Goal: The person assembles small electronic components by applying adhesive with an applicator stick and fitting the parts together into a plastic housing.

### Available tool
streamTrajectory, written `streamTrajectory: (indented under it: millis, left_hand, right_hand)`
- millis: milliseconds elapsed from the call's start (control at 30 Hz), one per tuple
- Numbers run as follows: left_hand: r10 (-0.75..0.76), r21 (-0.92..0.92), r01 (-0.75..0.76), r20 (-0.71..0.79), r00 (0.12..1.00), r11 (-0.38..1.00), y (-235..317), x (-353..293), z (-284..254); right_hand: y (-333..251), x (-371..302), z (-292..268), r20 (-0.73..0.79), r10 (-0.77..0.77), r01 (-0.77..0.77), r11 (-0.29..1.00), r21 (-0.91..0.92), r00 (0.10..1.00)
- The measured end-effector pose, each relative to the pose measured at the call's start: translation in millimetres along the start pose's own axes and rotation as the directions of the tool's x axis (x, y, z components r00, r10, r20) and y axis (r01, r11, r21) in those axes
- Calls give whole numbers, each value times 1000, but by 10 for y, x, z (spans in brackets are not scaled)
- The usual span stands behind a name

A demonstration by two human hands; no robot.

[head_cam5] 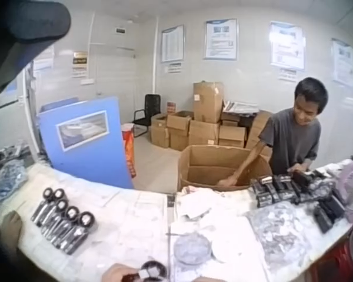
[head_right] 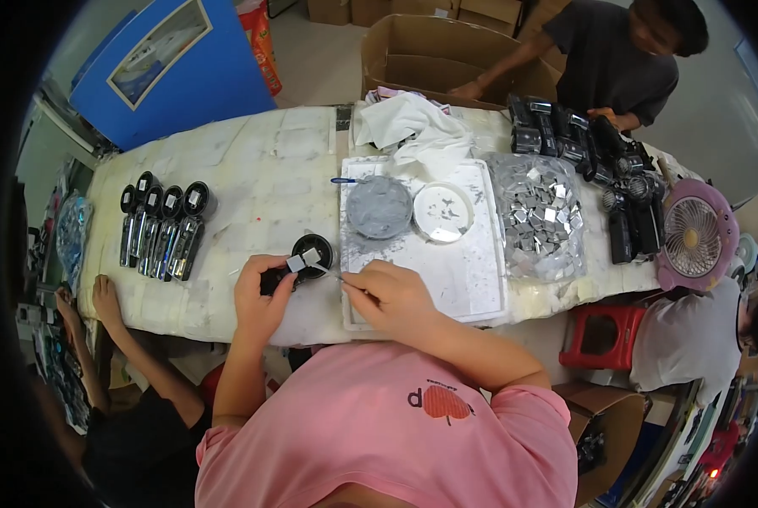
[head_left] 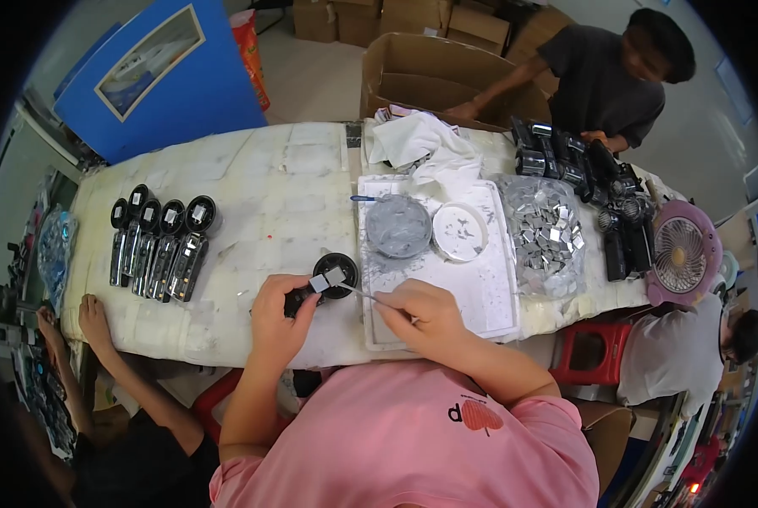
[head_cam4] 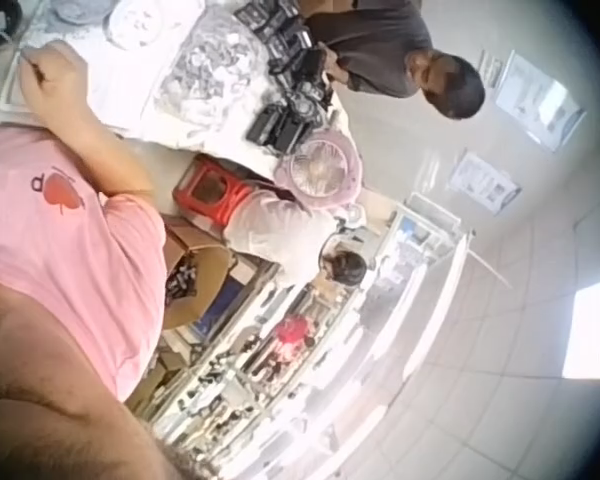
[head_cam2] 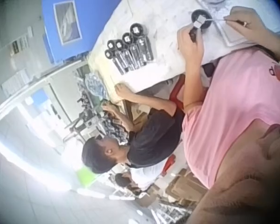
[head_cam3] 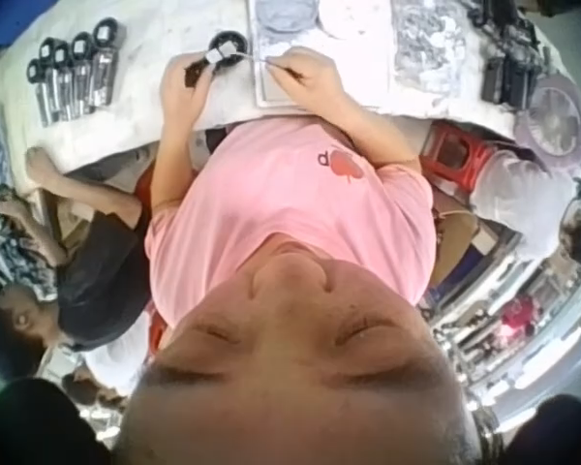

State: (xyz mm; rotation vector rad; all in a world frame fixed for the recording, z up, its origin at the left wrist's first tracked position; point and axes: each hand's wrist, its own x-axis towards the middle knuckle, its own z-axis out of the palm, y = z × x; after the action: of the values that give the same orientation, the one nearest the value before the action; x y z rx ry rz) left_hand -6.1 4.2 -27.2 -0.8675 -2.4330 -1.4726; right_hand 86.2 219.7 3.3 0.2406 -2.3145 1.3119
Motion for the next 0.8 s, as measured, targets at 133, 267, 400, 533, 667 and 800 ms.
streamTrajectory:
  millis: [133, 267, 400, 533, 667, 800]
  left_hand:
    - [-53, -64, 51, -30, 998, 997, -49, -31, 43]
    - [-51, -140, 42, -59, 997, 989, -69, -47, 61]
    - [-53, -128, 46, -56, 997, 991, -60, -23, 59]
    - [-49, -115, 45, -30, 998, 992, 48, 78, 115]
    - [188, 105, -190, 27, 982, 976, 186, 239, 165]
    - [311, 225, -319, 71, 948, 921, 161, 315, 148]
  right_hand:
    - [70, 53, 226, -18, -126, 126, 992, -27, 992]
    - [43, 23, 217, 108, -241, 256, 954, -157, 965]
    - [-7, 3, 12, 109, -207, 225, 956, -190, 972]
    - [23, -46, -121, -33, -79, 72, 980, -184, 996]
    - [74, -95, -208, -38, -89, 81, 982, -172, 995]
    - [104, -145, -253, -70, -73, 61, 985, -162, 995]
